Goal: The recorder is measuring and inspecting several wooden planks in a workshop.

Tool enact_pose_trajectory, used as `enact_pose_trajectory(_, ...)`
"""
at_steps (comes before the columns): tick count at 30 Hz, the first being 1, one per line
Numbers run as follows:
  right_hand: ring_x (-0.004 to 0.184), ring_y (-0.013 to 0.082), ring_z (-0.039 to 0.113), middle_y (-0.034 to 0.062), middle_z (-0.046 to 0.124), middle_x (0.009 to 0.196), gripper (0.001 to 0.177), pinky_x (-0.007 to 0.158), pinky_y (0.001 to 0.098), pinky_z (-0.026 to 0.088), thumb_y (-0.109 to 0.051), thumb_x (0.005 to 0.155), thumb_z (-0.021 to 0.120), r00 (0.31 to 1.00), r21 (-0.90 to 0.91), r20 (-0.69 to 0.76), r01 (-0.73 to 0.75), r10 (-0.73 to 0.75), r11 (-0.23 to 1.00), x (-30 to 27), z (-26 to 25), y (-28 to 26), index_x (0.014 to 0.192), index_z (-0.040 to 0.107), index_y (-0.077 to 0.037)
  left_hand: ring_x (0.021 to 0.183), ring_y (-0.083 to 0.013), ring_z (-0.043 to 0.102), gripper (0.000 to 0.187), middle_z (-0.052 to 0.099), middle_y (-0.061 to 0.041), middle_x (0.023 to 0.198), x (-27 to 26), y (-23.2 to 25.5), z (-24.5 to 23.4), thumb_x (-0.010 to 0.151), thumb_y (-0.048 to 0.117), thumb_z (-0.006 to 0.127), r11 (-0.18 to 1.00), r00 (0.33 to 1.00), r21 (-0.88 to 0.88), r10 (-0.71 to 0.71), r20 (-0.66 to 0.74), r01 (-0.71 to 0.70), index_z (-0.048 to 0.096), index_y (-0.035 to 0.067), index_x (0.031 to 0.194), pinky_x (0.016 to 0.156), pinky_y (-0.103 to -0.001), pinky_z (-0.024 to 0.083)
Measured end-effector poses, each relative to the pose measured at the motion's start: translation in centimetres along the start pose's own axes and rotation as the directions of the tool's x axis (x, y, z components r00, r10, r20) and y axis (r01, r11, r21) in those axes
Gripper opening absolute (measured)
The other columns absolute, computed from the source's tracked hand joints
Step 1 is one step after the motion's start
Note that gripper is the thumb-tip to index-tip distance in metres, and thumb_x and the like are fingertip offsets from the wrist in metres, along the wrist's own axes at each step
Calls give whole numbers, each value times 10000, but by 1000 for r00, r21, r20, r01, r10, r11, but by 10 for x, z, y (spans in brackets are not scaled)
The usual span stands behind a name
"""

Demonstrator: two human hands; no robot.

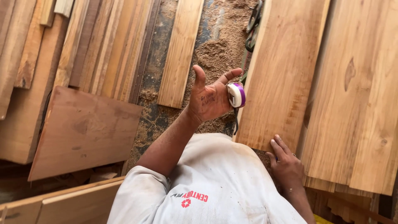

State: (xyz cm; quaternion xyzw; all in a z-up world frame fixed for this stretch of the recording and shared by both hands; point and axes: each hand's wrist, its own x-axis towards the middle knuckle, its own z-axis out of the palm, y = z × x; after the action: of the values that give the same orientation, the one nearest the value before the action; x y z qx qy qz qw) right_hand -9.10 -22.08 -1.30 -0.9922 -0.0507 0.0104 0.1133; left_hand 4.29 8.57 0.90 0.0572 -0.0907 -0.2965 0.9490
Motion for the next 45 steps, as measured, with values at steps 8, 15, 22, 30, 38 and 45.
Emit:
enact_pose_trajectory(8,792,148,661,61,771,1086,319,691,296,537,-145,907,725,969,797,197,-246,147,552,39,3,-13,1217,722,-71,1094,-269,617,1008,519,-177,1308,22,-46,-4,843,299,774,50,913,925,-188,-362,377,161,118,1623,965,-419,558)
enact_pose_trajectory(15,965,128,698,120,708,1098,283,845,273,590,-50,960,790,902,925,368,-380,-226,-14,41,66,11,1187,647,39,1368,-342,493,1106,439,-223,1532,22,-57,27,741,369,927,-494,759,768,-285,-586,407,215,154,1560,1092,-451,450)
enact_pose_trajectory(22,714,89,521,-27,692,1135,350,653,230,492,-110,862,734,902,863,430,-397,-40,314,63,6,-13,1209,682,-107,1305,-344,531,1202,477,-254,1436,28,-39,51,685,326,905,-352,763,788,-246,-598,504,174,120,1617,1045,-451,489)
enact_pose_trajectory(30,649,150,579,105,652,838,123,531,309,545,-72,931,752,935,940,323,-334,147,61,52,26,46,1035,697,-39,1057,-196,686,438,725,-88,1239,20,-14,18,921,291,695,-463,621,571,-56,-782,678,664,146,1333,941,-395,585)
enact_pose_trajectory(38,709,54,533,9,714,1093,228,570,190,455,-104,933,788,747,660,-292,-294,597,691,42,-10,80,1136,689,-76,881,-202,707,295,769,-59,1087,-1,19,-33,985,400,660,-652,670,388,255,-698,652,785,172,1125,829,-403,587)
enact_pose_trajectory(45,837,15,556,-17,701,1041,150,712,190,455,-41,985,783,857,682,-301,-113,418,722,29,7,61,1124,728,-38,859,-211,699,292,748,-70,1040,1,15,-39,987,391,660,-703,742,378,318,-590,602,790,163,1115,787,-421,550)
